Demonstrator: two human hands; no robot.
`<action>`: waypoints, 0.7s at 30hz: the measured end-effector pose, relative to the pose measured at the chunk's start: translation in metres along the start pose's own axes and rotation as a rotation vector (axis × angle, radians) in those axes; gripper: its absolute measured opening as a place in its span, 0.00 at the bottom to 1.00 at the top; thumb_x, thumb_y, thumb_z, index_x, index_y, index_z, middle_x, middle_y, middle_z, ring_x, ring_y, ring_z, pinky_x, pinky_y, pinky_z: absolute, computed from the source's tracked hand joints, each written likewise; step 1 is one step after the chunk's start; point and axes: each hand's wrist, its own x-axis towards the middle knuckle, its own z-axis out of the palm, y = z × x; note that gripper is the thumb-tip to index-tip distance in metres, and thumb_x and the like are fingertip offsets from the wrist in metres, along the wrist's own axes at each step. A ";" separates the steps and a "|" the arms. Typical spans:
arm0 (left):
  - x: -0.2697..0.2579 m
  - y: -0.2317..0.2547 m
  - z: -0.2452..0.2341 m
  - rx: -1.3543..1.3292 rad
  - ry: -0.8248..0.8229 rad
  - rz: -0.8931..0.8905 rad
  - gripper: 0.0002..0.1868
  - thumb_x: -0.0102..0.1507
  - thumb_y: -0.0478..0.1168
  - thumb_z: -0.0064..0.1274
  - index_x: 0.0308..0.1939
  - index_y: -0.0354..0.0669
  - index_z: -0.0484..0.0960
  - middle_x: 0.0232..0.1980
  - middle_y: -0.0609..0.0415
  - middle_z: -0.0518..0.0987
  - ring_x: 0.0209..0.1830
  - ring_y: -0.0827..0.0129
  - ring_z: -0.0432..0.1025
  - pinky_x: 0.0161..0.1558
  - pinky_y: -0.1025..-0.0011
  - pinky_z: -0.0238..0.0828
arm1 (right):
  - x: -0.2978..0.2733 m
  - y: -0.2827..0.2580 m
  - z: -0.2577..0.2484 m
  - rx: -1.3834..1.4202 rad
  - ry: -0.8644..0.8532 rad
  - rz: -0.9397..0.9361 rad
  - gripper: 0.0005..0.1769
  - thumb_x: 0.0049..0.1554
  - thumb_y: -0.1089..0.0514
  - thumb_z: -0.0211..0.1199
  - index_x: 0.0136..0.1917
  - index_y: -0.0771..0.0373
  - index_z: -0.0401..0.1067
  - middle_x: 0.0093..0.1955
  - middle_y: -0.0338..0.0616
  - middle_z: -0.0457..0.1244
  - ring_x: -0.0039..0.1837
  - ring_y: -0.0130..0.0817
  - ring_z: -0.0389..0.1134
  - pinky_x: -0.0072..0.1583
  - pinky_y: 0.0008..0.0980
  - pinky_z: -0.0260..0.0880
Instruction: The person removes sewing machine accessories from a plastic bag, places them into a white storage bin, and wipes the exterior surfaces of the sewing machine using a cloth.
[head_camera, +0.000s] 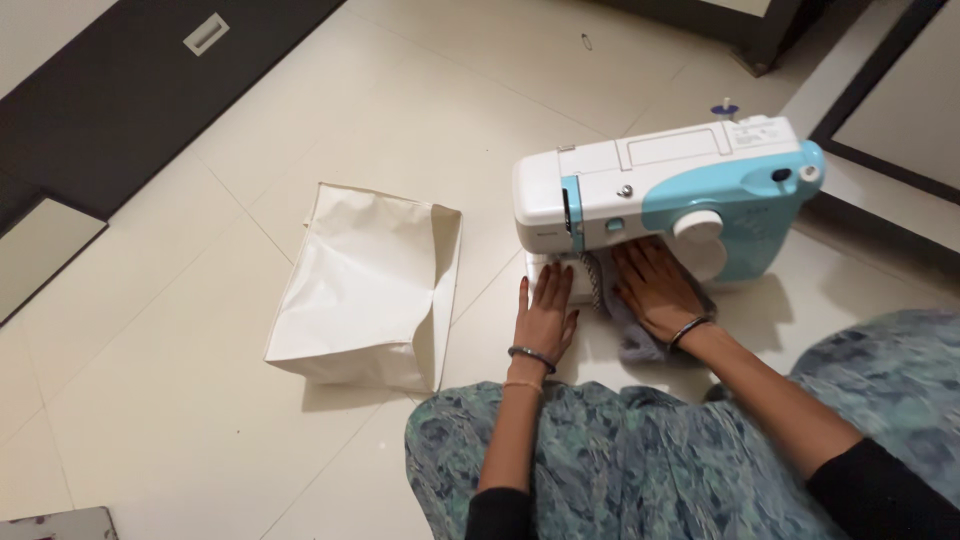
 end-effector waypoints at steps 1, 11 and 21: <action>-0.003 -0.003 -0.002 0.022 0.039 0.022 0.40 0.61 0.41 0.56 0.76 0.41 0.60 0.78 0.44 0.60 0.80 0.55 0.51 0.77 0.45 0.40 | 0.006 0.000 0.006 0.001 -0.046 0.049 0.30 0.62 0.46 0.48 0.71 0.67 0.64 0.73 0.57 0.57 0.76 0.55 0.53 0.77 0.50 0.47; 0.022 0.039 -0.038 0.054 0.483 0.154 0.34 0.66 0.35 0.52 0.76 0.30 0.63 0.57 0.41 0.70 0.54 0.50 0.67 0.63 0.53 0.67 | 0.042 -0.006 0.020 -0.008 -0.078 0.198 0.19 0.62 0.47 0.49 0.53 0.59 0.77 0.52 0.54 0.69 0.57 0.54 0.66 0.59 0.55 0.61; 0.035 0.044 -0.043 0.223 0.522 0.153 0.32 0.64 0.26 0.46 0.74 0.28 0.65 0.57 0.38 0.71 0.58 0.47 0.69 0.68 0.51 0.70 | 0.046 -0.011 0.013 0.007 -0.119 0.260 0.20 0.63 0.46 0.51 0.50 0.60 0.77 0.49 0.54 0.69 0.54 0.52 0.67 0.58 0.52 0.63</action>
